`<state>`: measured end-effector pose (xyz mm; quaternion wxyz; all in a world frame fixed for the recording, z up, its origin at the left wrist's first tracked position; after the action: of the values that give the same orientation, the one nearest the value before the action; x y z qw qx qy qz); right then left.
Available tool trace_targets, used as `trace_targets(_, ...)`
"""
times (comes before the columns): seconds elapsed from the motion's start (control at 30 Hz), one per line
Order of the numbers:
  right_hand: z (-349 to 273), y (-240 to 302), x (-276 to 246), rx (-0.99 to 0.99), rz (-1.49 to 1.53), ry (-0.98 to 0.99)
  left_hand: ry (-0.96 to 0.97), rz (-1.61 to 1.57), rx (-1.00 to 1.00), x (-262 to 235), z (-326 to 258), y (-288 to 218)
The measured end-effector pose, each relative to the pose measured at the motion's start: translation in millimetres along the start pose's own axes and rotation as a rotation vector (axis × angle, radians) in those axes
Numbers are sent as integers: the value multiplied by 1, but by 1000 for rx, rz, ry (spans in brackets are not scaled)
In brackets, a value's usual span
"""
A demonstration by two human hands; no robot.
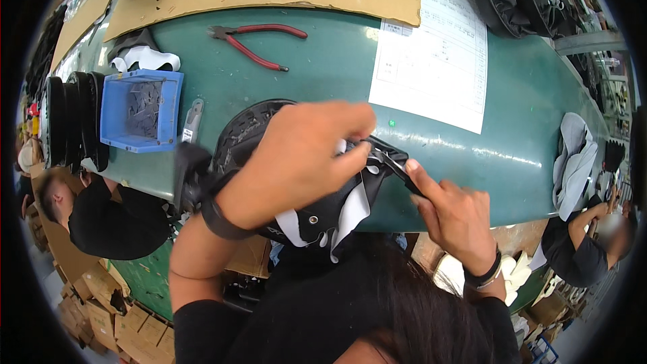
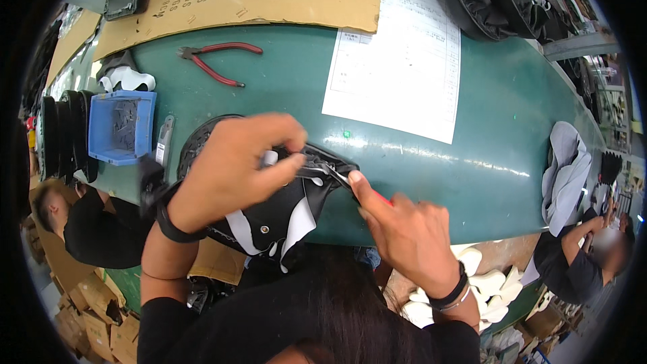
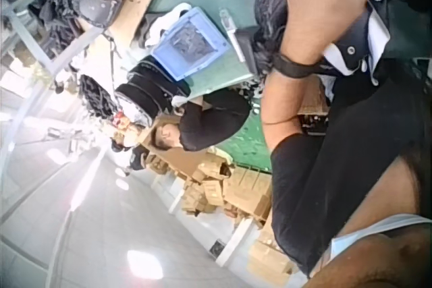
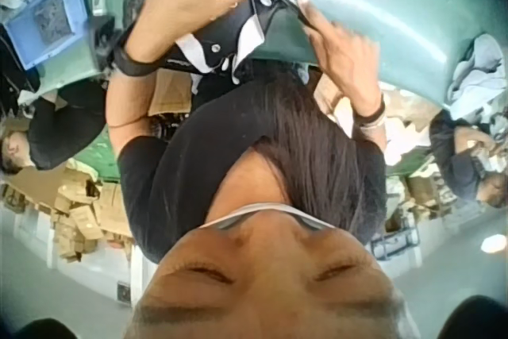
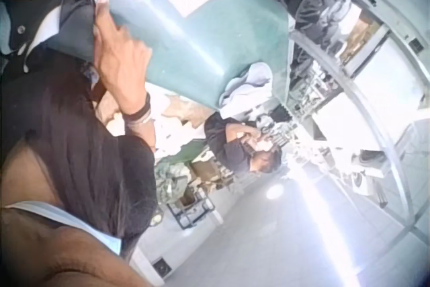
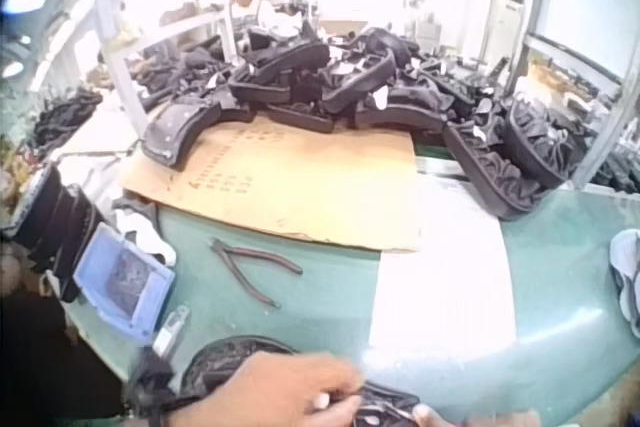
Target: The person trims excess fabric from upholstered chair parts using a utility knife.
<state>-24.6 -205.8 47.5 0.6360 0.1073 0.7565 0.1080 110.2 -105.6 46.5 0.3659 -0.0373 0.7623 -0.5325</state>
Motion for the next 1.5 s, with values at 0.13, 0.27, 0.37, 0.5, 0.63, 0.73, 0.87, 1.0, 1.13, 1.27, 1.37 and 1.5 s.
trace_targets(0.13,13,-8,1,9,33,108,-176,495,236,30,-9,-14)
trace_targets(0.27,6,-7,20,46,207,64,-86,-306,19,11,12,13)
trace_targets(0.37,1,-8,19,13,449,-214,-25,-941,-137,12,14,42)
trace_targets(0.5,10,-14,35,137,596,-176,-79,-923,70,-4,24,24)
trace_targets(0.63,5,3,32,16,587,-210,-250,-1295,305,-49,23,23)
trace_targets(0.73,7,1,27,4,535,-199,11,-1220,80,-28,14,21)
trace_targets(0.87,11,-10,39,82,575,-89,-180,356,-69,-14,-10,5)
trace_targets(1.0,14,-11,32,37,597,-184,-371,600,85,1,-22,-3)
trace_targets(1.13,23,-7,21,-47,644,-261,-308,278,27,-4,-28,23)
trace_targets(1.27,43,1,28,-70,615,-118,-291,156,38,-6,-24,27)
trace_targets(1.37,40,3,24,-137,648,-113,-310,85,40,-10,-26,29)
trace_targets(1.5,23,15,36,-175,448,331,-316,-426,19,-24,-30,46)
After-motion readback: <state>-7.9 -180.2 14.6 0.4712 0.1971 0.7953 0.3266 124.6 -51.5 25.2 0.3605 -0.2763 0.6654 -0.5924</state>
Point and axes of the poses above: each hand's wrist, its own z-axis towards the middle knuckle, its own x-axis out of the palm, y = z × x, the point moved 10 cm from there along z, towards the middle knuckle, and after that the axes turned 5 degrees about -x, right-handed, at the moved point
